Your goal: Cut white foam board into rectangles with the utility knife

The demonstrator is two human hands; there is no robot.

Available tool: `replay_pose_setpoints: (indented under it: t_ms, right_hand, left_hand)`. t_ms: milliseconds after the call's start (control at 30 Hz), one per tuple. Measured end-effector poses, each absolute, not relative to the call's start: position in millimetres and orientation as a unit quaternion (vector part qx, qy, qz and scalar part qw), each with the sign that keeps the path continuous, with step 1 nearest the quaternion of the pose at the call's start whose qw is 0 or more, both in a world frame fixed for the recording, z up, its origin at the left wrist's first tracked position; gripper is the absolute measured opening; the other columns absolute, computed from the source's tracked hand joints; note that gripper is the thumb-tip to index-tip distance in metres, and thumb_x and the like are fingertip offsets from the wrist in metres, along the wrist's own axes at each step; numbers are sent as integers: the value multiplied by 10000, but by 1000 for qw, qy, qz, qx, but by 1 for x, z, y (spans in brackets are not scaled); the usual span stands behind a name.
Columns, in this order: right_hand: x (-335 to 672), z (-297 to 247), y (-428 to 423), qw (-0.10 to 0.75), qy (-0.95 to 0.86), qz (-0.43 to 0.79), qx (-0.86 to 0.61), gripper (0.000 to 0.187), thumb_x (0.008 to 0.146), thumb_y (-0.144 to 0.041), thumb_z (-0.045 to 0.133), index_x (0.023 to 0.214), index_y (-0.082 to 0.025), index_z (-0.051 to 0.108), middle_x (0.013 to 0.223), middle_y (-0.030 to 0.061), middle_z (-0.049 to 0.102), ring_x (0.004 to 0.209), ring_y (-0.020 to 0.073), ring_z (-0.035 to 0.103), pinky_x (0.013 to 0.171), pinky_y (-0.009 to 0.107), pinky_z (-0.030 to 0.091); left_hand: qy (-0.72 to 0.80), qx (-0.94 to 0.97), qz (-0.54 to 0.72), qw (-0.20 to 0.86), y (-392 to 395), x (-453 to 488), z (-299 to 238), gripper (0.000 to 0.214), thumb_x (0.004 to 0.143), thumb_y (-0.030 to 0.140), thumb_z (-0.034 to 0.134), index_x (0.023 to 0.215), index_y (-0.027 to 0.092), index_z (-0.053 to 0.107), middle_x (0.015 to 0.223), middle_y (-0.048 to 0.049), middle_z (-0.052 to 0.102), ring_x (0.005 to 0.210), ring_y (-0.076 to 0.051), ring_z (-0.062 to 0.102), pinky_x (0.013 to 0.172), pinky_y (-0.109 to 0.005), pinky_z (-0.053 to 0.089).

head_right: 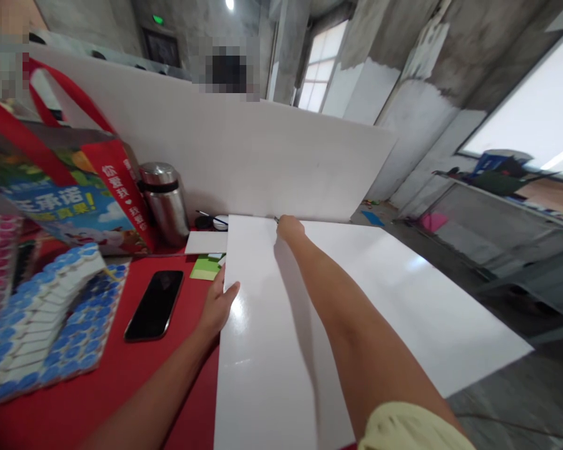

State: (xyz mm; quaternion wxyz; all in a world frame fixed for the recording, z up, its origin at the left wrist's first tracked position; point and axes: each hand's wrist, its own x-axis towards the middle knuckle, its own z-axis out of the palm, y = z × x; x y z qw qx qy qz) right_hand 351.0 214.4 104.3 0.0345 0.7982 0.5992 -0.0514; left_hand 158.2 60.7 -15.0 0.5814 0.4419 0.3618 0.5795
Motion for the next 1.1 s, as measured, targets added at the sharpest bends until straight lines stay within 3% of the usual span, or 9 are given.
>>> replay_pose_setpoints:
  t_ms: [600,1100]
  right_hand:
    - [363,97,208,28,594,-40,803,319,987,-358,603,1234,-158,631,1261,102,636,1104,227,638,947,450,537]
    - [363,99,197,38,589,-45,806,334,979,-353,616,1251,-158,619,1263,102,627,1092,228,638,924,444,549]
  left_hand:
    - [346,454,573,588,61,159,-17,688,890,263,613,1540,242,389,1518,-96,514,1399,-284,471,1175,-441,345]
    - [354,442,576,590,62,160,-13,676,840,231,633,1493,201,460,1453,-113,579,1331,-290,544,1144,-431,385]
